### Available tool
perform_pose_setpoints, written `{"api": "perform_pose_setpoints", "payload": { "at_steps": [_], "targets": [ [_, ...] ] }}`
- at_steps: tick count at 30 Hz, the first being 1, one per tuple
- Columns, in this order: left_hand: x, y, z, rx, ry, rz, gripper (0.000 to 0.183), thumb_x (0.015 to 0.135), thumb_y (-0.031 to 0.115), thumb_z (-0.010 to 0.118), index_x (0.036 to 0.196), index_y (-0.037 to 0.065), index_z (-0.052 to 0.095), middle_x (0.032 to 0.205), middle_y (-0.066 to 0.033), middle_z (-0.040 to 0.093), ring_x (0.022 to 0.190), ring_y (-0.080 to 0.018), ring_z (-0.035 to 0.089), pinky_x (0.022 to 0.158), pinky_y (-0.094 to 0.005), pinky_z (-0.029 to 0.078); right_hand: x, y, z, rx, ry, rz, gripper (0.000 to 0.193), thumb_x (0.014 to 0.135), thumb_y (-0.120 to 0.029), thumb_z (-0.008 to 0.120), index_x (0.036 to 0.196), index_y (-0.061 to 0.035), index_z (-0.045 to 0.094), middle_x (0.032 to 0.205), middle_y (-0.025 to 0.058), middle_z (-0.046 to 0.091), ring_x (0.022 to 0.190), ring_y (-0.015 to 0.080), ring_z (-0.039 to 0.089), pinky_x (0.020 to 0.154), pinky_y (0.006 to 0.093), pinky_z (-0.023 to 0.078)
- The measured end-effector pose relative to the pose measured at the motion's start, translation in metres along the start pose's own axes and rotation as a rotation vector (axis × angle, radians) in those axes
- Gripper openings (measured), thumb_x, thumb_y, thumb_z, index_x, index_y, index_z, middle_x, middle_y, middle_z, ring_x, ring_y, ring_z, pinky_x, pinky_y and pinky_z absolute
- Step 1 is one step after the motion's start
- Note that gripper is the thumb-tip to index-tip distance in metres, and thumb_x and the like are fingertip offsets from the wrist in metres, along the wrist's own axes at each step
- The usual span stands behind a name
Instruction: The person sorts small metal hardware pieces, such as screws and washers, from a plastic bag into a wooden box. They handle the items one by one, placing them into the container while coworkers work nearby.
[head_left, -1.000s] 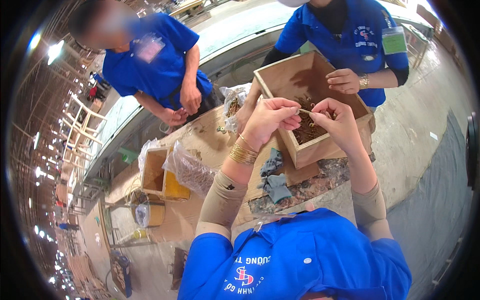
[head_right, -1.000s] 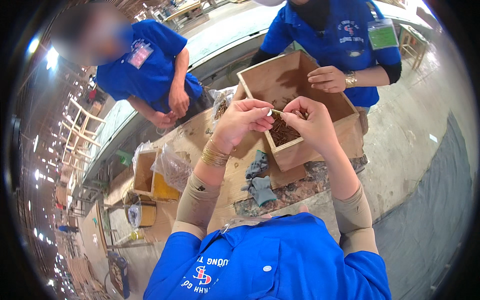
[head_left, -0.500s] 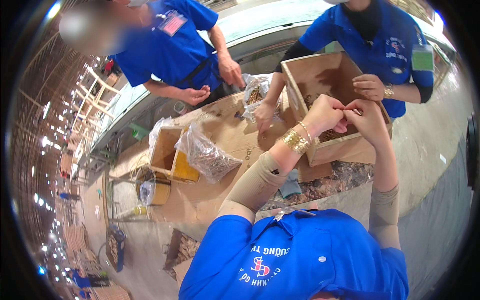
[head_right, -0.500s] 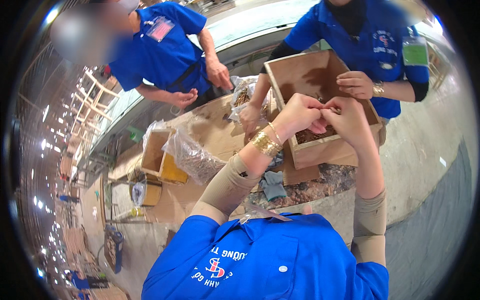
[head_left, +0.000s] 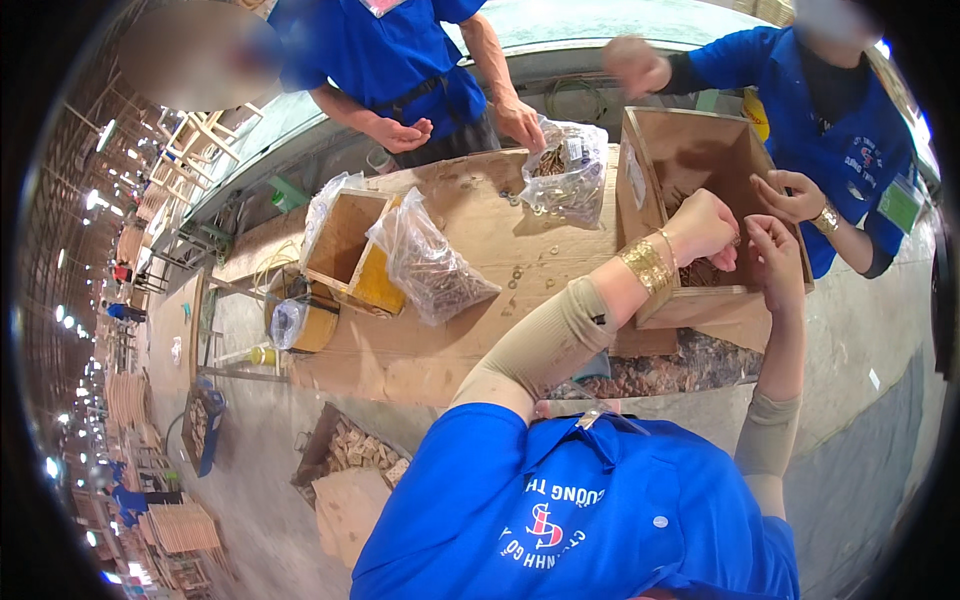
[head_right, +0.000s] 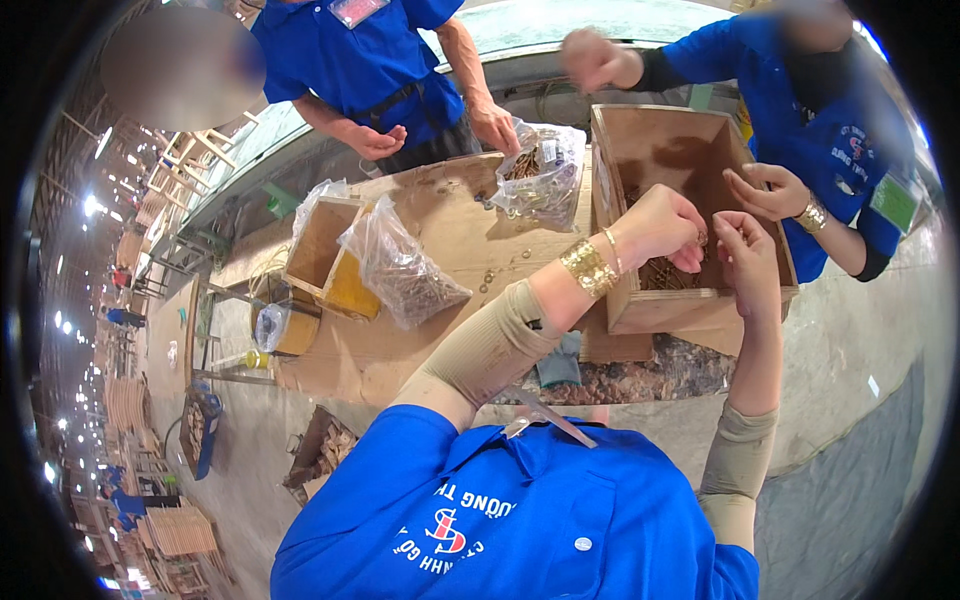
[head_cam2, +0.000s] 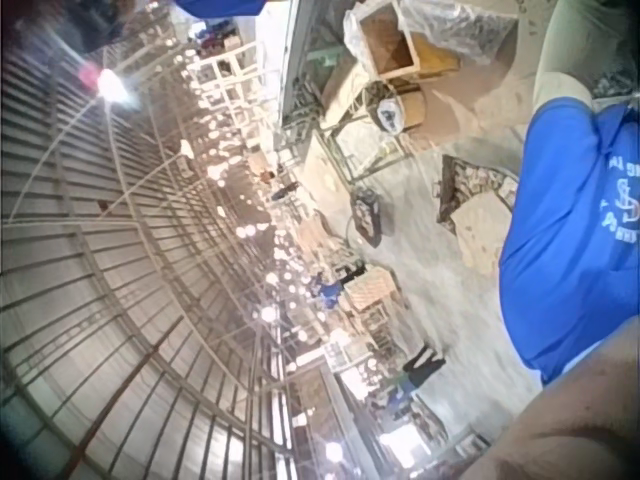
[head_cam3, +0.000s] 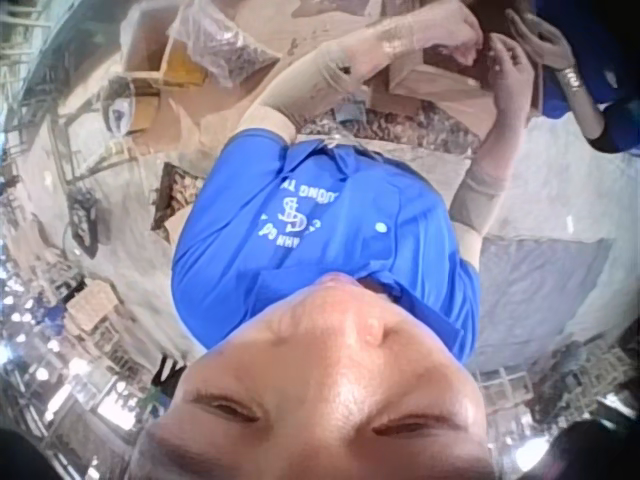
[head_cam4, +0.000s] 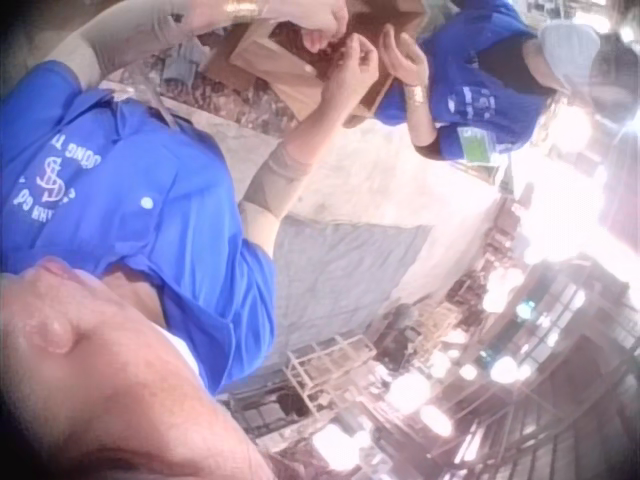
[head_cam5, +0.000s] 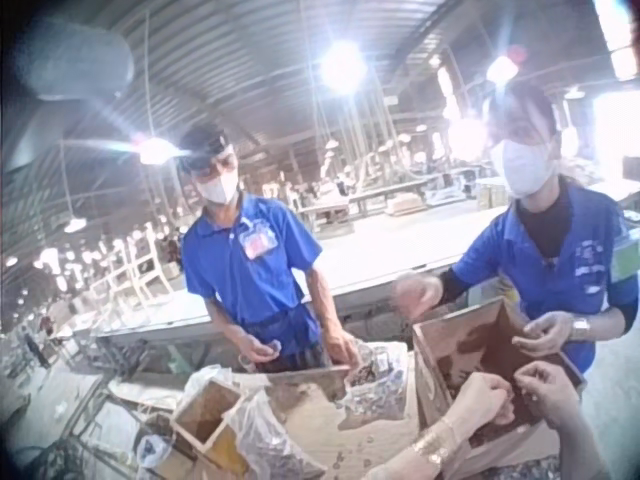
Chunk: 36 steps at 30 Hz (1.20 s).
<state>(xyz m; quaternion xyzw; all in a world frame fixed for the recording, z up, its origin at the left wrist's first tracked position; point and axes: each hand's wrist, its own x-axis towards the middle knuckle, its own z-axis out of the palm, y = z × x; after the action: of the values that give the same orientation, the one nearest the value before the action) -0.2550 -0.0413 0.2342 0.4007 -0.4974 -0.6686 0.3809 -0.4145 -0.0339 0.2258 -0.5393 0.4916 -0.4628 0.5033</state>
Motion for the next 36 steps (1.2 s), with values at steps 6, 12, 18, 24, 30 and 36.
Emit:
{"api": "perform_pose_setpoints", "payload": {
  "at_steps": [6, 12, 18, 24, 30, 36],
  "targets": [
    [0.002, 0.001, -0.002, 0.382, 0.138, 0.199, 0.041, 0.077, -0.001, 0.051, 0.115, -0.012, 0.039, 0.062, -0.0174, 0.059, 0.051, -0.0224, 0.062, 0.045, -0.0275, 0.052, -0.002, 0.003, -0.001, 0.129, 0.055, 0.011, 0.017, 0.085, -0.019, 0.055, 0.095, -0.0064, 0.056, 0.061, -0.0071, 0.044, 0.043, -0.0034, 0.031, 0.036, 0.0128, 0.019],
    [-0.018, -0.053, -0.093, 0.377, 0.588, 0.445, 0.015, 0.076, 0.008, 0.053, 0.067, 0.002, 0.064, 0.061, -0.0078, 0.061, 0.045, -0.0144, 0.056, 0.043, -0.0273, 0.043, -0.012, 0.009, 0.017, 0.05, 0.241, -0.139, 0.012, 0.086, -0.015, 0.053, 0.093, -0.0055, 0.056, 0.059, -0.008, 0.04, 0.044, -0.0029, 0.029, 0.038, 0.0134, 0.019],
    [-0.04, -0.168, -0.298, 0.822, 1.077, 0.006, 0.014, 0.066, 0.015, 0.056, 0.073, 0.007, 0.064, 0.071, -0.0149, 0.062, 0.069, -0.0309, 0.061, 0.063, -0.0382, 0.048, -0.016, 0.014, 0.034, 0.014, 0.3, -0.213, 0.01, 0.086, -0.012, 0.053, 0.091, -0.005, 0.057, 0.058, -0.0082, 0.04, 0.044, -0.0027, 0.029, 0.038, 0.0137, 0.02],
    [-0.008, -0.177, -0.34, 1.374, 0.864, -0.012, 0.045, 0.072, 0.028, 0.059, 0.112, 0.01, 0.049, 0.119, -0.0086, 0.046, 0.11, -0.0271, 0.042, 0.091, -0.041, 0.036, -0.018, 0.031, 0.034, -0.067, 0.419, -0.229, 0.01, 0.085, -0.011, 0.054, 0.092, -0.004, 0.057, 0.059, -0.007, 0.042, 0.047, -0.002, 0.033, 0.041, 0.0131, 0.023],
    [0.014, -0.184, -0.342, 1.597, 0.573, -0.079, 0.029, 0.081, 0.028, 0.046, 0.097, 0.006, 0.056, 0.108, -0.0195, 0.05, 0.101, -0.03, 0.049, 0.081, -0.0406, 0.044, -0.018, 0.03, 0.038, -0.147, 0.45, -0.218, 0.009, 0.084, -0.01, 0.055, 0.091, -0.0036, 0.056, 0.065, -0.0059, 0.045, 0.055, -0.0002, 0.039, 0.048, 0.0138, 0.029],
    [0.012, -0.16, -0.349, 1.482, 0.728, -0.124, 0.024, 0.083, 0.018, 0.04, 0.092, 0.003, 0.056, 0.096, -0.0206, 0.057, 0.092, -0.0318, 0.057, 0.076, -0.0398, 0.047, -0.013, 0.025, 0.049, -0.192, 0.44, -0.327, 0.007, 0.084, -0.008, 0.054, 0.089, -0.0029, 0.056, 0.066, -0.0056, 0.046, 0.057, 0.0004, 0.039, 0.05, 0.0145, 0.03]
  ]
}}
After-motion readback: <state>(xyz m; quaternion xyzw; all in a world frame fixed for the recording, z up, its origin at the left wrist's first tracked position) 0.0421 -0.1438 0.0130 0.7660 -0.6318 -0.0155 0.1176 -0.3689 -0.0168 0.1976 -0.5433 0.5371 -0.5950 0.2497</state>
